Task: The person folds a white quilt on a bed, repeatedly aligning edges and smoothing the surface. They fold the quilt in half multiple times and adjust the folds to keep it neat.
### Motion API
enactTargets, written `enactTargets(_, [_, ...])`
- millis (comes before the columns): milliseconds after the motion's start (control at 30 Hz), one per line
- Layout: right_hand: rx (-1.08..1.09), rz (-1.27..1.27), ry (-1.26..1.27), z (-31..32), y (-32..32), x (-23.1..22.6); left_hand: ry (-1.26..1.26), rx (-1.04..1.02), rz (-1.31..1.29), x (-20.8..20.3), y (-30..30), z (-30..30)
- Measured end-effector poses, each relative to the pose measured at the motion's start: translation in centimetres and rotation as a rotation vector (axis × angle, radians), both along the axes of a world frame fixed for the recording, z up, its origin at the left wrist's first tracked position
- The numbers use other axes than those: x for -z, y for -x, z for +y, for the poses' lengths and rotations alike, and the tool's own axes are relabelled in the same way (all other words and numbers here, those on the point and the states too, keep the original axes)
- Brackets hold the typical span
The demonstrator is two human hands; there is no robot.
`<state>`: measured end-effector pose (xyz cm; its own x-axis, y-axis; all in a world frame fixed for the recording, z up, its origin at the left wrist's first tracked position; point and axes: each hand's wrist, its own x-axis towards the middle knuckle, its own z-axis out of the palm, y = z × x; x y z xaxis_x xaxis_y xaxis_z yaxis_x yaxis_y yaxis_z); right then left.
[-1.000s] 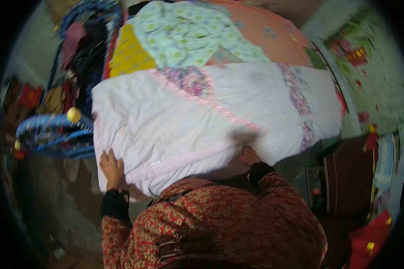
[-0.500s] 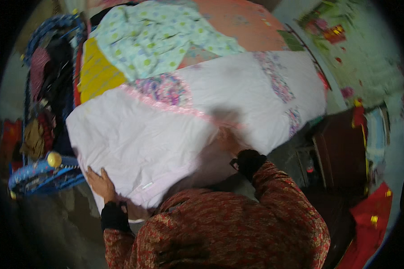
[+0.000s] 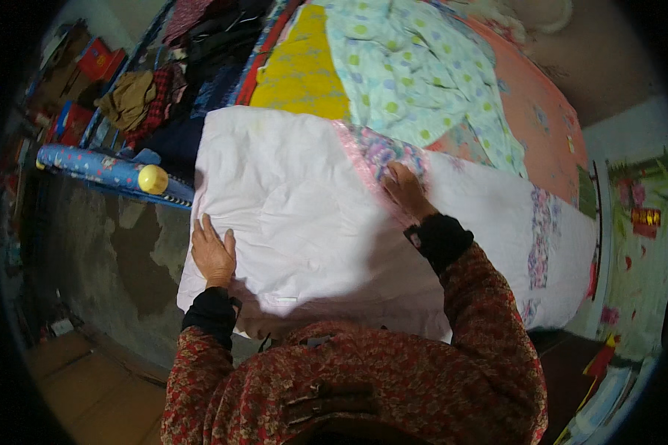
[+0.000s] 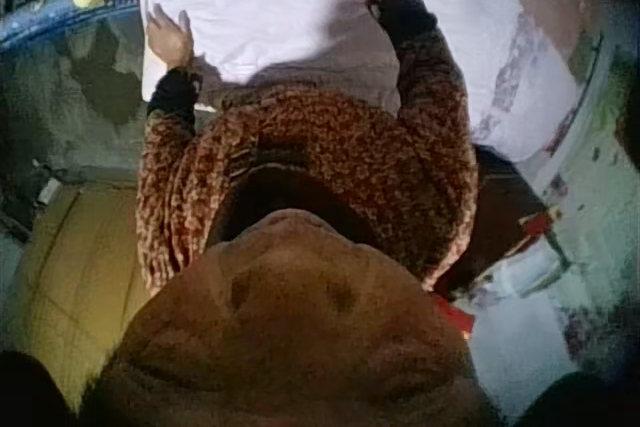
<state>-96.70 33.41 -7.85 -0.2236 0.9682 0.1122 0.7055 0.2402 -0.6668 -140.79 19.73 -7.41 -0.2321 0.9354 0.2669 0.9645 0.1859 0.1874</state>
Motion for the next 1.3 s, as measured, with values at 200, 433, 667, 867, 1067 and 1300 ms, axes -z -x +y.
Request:
enactTargets(200, [-0.173, -0.113, -0.199, 10.8, 12.8, -2.6, 0.048, -0.041, -0.035, -0.1, 0.1, 0.0])
enactTargets(433, [-0.293, -0.293, 0.038, 14.8, 22.1, -1.8, 0.136, -0.059, -0.055, -0.5, -0.4, 0.3])
enactTargets(667, [-0.277, -0.056, -0.423, 14.9, 28.2, -5.7, 0.066, -0.026, 0.002, -0.2, -0.4, 0.2])
enactTargets(867, [-0.160, -0.132, -0.353, 13.9, 26.5, -6.4, 0.054, -0.018, 0.055, -0.1, -0.3, 0.2])
enactTargets(1067, [-0.066, -0.059, -0.483, 6.7, 18.1, -3.9, 0.050, -0.016, 0.061, -0.2, -0.4, 0.3])
enactTargets(1300, [0.197, -0.285, -0.134, -5.8, 6.1, 4.2, 0.070, -0.020, 0.054, -0.1, -0.4, 0.1])
